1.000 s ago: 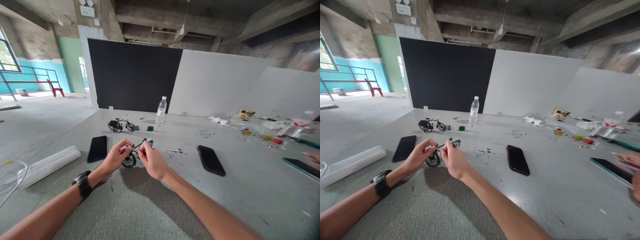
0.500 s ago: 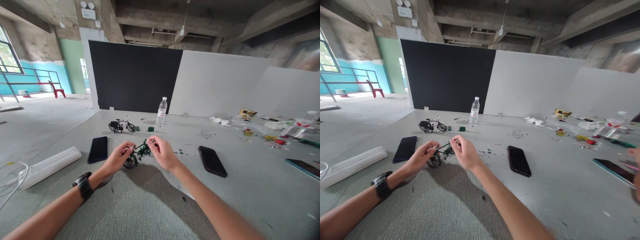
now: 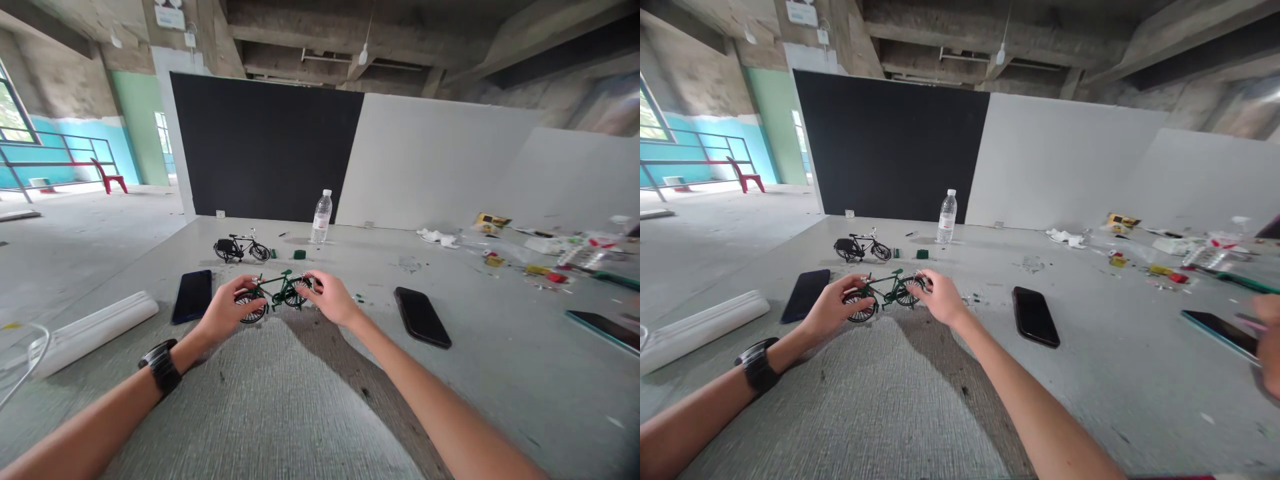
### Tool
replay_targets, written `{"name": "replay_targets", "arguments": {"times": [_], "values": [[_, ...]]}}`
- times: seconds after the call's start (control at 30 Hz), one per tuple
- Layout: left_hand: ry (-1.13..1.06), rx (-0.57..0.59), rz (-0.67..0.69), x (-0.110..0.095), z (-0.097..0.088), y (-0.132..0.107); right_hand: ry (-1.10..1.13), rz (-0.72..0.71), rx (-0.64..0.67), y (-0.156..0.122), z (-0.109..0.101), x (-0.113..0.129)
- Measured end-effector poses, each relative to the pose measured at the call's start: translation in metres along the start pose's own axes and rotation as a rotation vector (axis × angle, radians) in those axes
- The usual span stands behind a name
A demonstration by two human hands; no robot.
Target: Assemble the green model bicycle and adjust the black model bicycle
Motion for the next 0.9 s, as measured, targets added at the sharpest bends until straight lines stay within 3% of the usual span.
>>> {"name": "replay_targets", "arguments": {"times": [0.2, 0.9], "values": [[-0.154, -0.103, -0.056, 0.007, -0.007, -0.003, -0.014, -0.007, -0.027, -0.006, -0.004, 0.014], [-0.219, -0.141, -0.092, 0.001, -0.007, -0.005, -0.031, -0.018, -0.031, -0.008, -0.005, 0.015]]}}
Point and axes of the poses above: each hand's wrist, its own y-axis towards the middle knuckle, its own z-axis out of the palm, x = y × z, the point moved 10 cm from there along y, towards the middle knuckle, and after that the axes turned 14 degrees about z, right-handed, at the moved point
